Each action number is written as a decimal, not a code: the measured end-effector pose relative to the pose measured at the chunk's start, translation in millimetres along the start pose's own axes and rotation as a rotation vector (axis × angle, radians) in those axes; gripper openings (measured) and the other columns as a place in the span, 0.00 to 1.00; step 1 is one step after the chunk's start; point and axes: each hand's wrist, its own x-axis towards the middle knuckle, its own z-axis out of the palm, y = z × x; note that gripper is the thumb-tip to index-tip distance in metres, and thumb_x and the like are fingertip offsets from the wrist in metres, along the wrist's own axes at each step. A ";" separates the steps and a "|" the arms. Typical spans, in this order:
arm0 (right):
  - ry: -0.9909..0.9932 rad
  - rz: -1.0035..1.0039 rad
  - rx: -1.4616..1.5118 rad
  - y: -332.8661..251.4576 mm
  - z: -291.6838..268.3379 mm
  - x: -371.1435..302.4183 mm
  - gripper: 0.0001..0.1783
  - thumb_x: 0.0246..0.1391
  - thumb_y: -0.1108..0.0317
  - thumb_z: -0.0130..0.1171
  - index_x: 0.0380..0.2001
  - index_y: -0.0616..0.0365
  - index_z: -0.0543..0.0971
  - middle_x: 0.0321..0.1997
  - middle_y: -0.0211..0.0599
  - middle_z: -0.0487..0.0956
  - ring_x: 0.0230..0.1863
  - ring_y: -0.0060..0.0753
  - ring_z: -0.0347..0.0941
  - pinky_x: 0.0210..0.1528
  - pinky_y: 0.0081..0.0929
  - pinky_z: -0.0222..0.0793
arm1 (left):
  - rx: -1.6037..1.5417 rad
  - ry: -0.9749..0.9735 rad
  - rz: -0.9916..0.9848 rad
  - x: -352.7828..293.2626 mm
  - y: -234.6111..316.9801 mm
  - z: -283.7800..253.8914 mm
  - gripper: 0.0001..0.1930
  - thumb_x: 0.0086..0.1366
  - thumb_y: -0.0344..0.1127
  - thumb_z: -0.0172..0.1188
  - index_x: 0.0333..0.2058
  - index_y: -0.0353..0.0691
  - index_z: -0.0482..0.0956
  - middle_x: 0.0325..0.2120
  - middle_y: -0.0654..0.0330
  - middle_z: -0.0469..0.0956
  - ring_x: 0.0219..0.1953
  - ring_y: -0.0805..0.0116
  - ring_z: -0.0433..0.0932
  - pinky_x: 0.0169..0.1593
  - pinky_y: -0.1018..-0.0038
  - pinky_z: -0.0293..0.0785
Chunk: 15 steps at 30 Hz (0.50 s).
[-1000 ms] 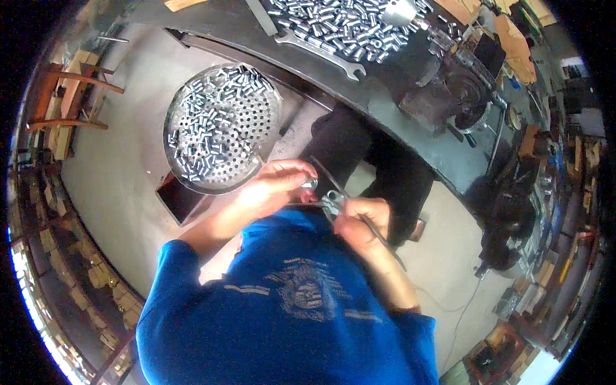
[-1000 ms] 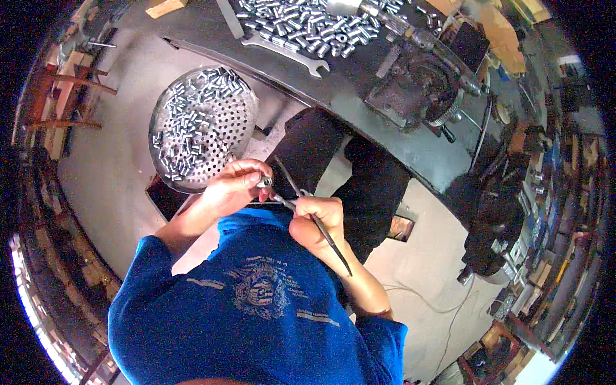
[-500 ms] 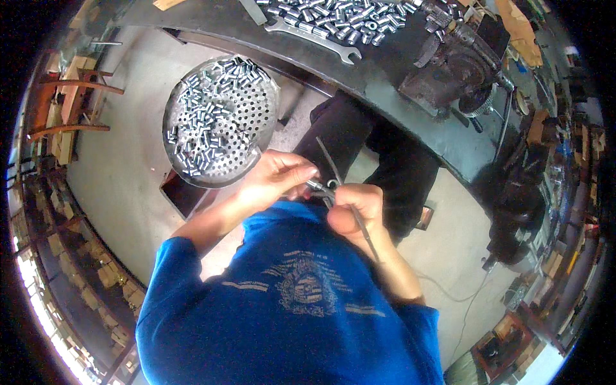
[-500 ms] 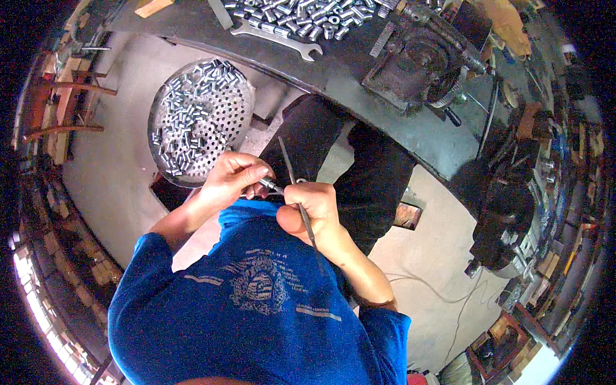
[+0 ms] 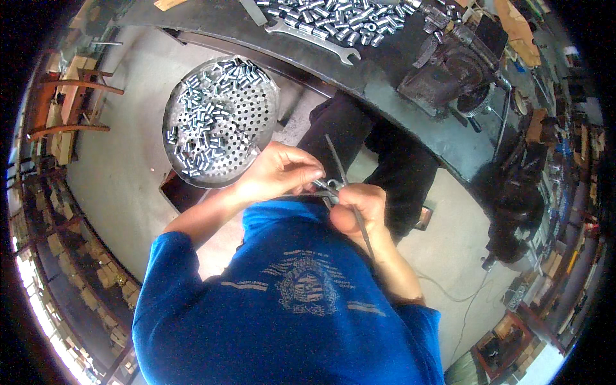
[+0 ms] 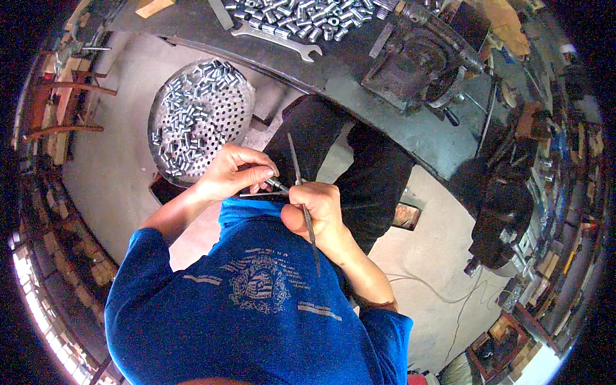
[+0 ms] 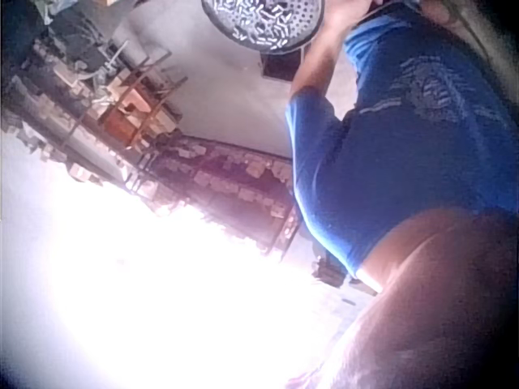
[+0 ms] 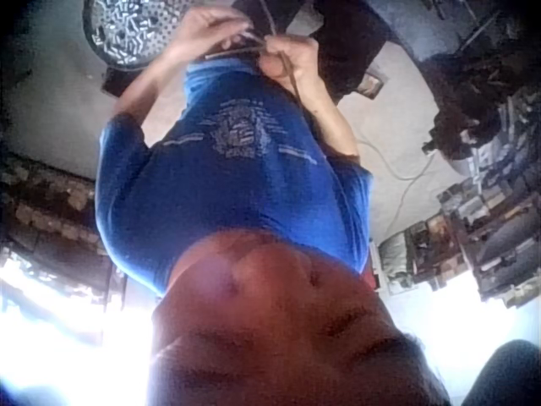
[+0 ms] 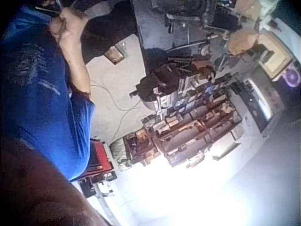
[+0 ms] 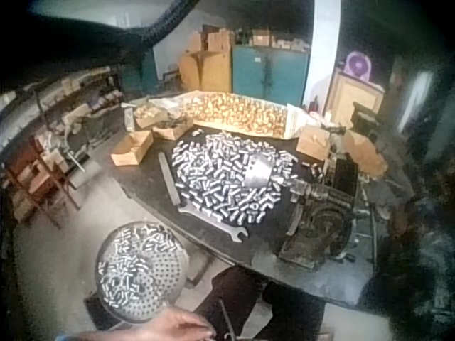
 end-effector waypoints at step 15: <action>0.005 0.208 0.162 5.2 3.9 -5.6 0.27 0.43 0.55 0.60 0.10 0.57 0.57 0.11 0.33 0.53 0.12 0.31 0.51 0.15 0.27 0.45 | 0.068 0.015 0.043 2.7 -6.6 1.9 0.07 0.59 0.30 0.57 0.31 0.30 0.78 0.21 0.61 0.76 0.19 0.80 0.70 0.24 0.83 0.67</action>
